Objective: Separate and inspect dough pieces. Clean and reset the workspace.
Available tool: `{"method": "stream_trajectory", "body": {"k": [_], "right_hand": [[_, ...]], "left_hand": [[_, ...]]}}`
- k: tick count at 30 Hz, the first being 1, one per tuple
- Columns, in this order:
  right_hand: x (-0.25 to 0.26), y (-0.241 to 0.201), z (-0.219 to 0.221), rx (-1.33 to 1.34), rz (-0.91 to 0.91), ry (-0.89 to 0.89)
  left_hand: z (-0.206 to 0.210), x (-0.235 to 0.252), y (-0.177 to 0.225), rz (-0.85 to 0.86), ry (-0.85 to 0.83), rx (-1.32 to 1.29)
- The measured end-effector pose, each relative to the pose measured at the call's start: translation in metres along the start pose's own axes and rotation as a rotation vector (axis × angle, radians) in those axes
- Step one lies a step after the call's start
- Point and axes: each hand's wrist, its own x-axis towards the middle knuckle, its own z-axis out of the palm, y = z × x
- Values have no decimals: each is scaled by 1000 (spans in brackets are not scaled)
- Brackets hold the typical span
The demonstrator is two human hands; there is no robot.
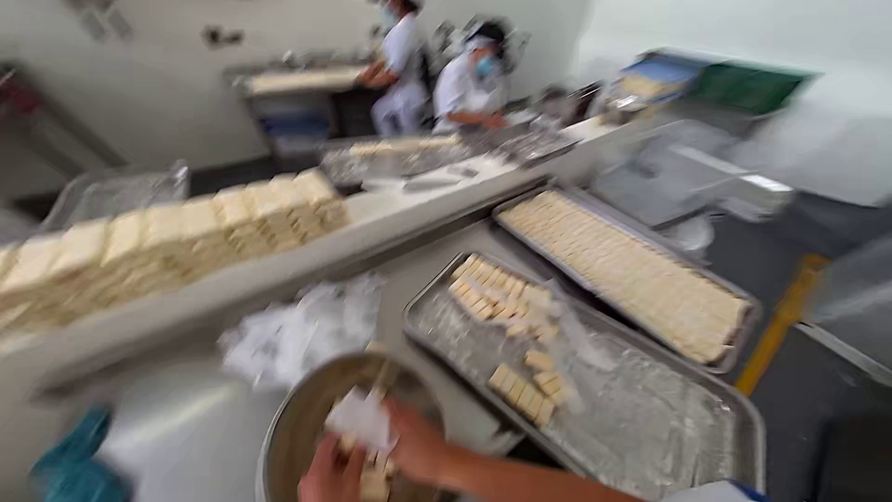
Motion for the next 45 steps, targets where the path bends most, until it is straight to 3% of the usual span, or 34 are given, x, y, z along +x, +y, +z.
{"method": "stream_trajectory", "body": {"k": [5, 7, 10, 13, 19, 22, 25, 28, 31, 35, 37, 40, 42, 45], "right_hand": [[24, 5, -21, -255, 115, -269], [27, 8, -32, -359, 98, -258], [26, 7, -40, -301, -6, -147], [27, -6, -49, -271, -86, -198], [28, -26, -54, 99, -261, 207], [36, -30, -48, 139, -234, 269], [34, -32, -26, -267, -207, 45], [20, -35, 7, -509, -181, -289], [2, -39, 1, -432, -161, -324], [-22, -15, -48, -206, -126, -91], [-31, 8, -74, -242, 6, -46], [-46, 63, -110, -446, 260, 51], [-55, 101, -131, -531, 442, 103], [-62, 153, -146, -581, 616, 61]], "left_hand": [[-27, 3, -13, -144, 116, -75], [-37, 5, -23, -206, 75, -98], [-39, 6, -43, -297, 27, -80], [-35, -1, -45, -372, -57, -75], [-28, -10, -40, -372, -52, -235], [-24, -12, -29, -351, -118, -533], [-7, -15, -12, -342, -214, -834], [9, -8, 10, -453, 11, -935], [-1, 20, 14, -457, 216, -805], [-31, 109, 10, -290, 340, -608], [-47, 167, -2, -251, 261, -453], [-61, 225, -17, -428, 47, -148], [-68, 237, -18, -461, 19, 15], [-68, 229, -2, -293, 1, 197]]}}
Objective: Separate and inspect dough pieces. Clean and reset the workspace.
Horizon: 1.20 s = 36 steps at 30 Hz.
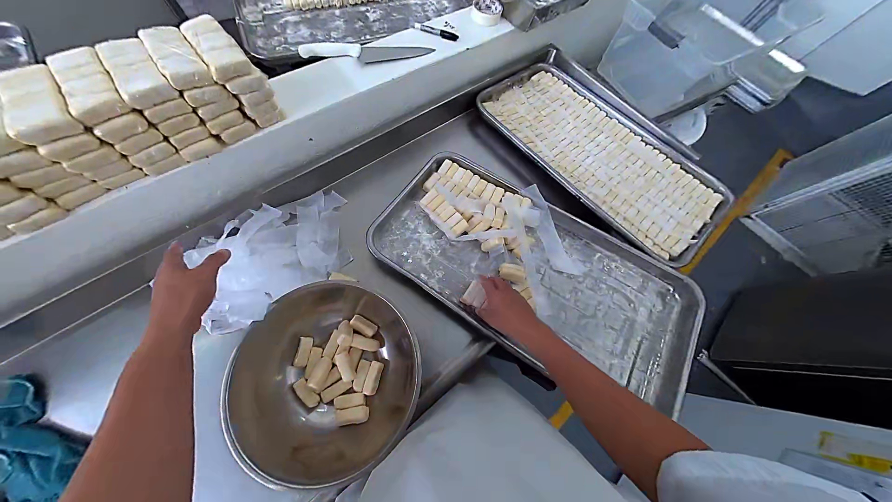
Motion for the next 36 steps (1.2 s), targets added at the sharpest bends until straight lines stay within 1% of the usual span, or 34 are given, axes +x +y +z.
{"method": "stream_trajectory", "body": {"k": [2, 3, 5, 6, 7, 9, 11, 12, 13, 15, 17, 19, 22, 26, 28, 30, 33, 34, 36], "right_hand": [[7, 13, 12, -46, 7, -50], [11, 17, 12, -48, -3, -58], [17, 17, 1, 59, -31, -50], [17, 10, -10, 137, -68, -38], [15, -3, -24, 199, -124, -35], [2, -47, -51, 232, -295, -83], [-16, -104, -69, 151, -499, -161], [-24, -131, -71, 99, -603, -177], [-28, -154, -70, 63, -699, -187], [-28, -182, -62, 87, -811, -226], [-18, -187, -50, 259, -791, -264], [-5, -183, -40, 453, -698, -392], [-9, -189, -21, 694, -551, -588], [-17, -204, -1, 869, -421, -694], [-18, -209, 7, 924, -374, -734], [-19, -210, 12, 939, -368, -727], [-21, -211, 10, 927, -366, -767], [-24, -212, 10, 912, -367, -792], [-26, -212, 12, 889, -397, -828]], "left_hand": [[4, -19, 5, 115, -34, 53], [8, -31, 7, 135, -54, 26], [18, -64, 15, 148, -112, -108], [24, -83, 19, 157, -153, -191], [32, -104, 24, 154, -202, -278], [51, -141, 25, 124, -355, -408], [68, -169, 20, 71, -517, -452], [75, -179, 17, 43, -566, -477], [80, -186, 13, 6, -571, -535], [79, -196, 4, -64, -486, -690], [65, -203, -15, -89, -355, -767], [51, -211, -35, -116, -226, -836], [39, -225, -56, -116, -104, -907], [47, -238, -73, -74, 89, -962], [50, -241, -79, -37, 156, -965], [50, -244, -82, -7, 160, -941], [40, -246, -86, -52, 64, -907], [37, -248, -90, -66, 42, -872], [36, -251, -94, -33, 43, -756]]}}
